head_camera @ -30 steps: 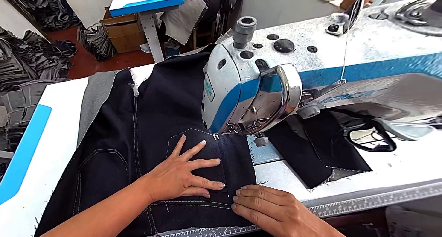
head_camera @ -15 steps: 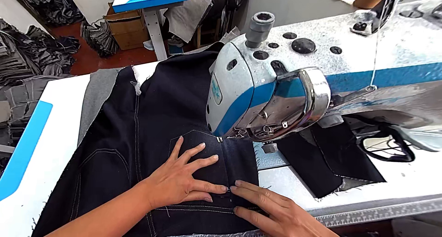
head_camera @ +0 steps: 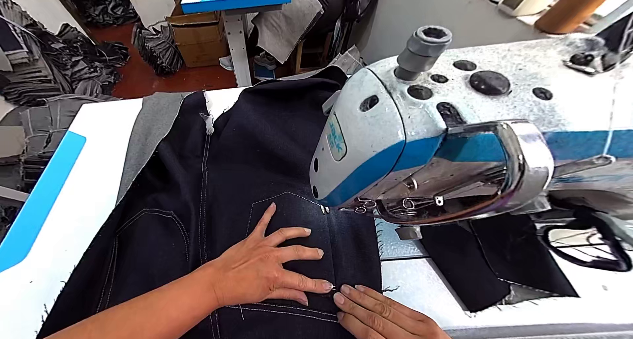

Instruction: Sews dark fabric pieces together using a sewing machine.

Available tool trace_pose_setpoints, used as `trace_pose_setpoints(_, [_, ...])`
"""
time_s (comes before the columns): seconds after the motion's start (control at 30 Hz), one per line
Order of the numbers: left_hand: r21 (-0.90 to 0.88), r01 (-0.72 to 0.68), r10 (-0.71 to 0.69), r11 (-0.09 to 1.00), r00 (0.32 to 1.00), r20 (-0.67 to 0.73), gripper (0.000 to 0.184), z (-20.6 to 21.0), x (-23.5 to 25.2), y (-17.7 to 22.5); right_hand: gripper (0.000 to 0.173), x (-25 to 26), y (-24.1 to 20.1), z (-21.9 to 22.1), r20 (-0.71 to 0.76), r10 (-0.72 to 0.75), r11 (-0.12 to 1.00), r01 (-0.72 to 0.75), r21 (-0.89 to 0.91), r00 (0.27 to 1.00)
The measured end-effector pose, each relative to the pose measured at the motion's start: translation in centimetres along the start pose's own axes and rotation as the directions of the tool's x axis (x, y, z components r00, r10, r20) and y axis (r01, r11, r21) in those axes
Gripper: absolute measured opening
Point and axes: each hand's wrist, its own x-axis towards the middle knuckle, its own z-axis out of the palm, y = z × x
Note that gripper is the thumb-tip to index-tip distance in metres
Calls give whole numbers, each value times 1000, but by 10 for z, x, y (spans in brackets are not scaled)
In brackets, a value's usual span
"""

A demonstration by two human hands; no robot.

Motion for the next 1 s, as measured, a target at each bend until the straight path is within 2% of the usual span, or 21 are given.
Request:
trace_pose_setpoints(0.17, [-33,92,-93,995,995,-22,36,4,5,14,19,0,6,-15,52,15,999,-17,40,999])
trace_pose_setpoints(0.37, [-54,130,-132,990,991,-34,36,6,6,18,19,0,8,-19,84,24,997,-31,73,996])
trace_pose_setpoints(0.67, [-28,308,-308,951,951,-1,39,10,13,34,19,-5,22,-29,117,-16,995,4,103,993])
trace_pose_setpoints(0.83, [40,333,-333,942,943,-8,46,12,13,33,20,-9,23,-24,80,-38,996,31,85,996])
trace_pose_setpoints(1.0, [54,297,-297,953,955,8,45,11,7,25,20,-3,21,-20,54,-79,997,78,17,995])
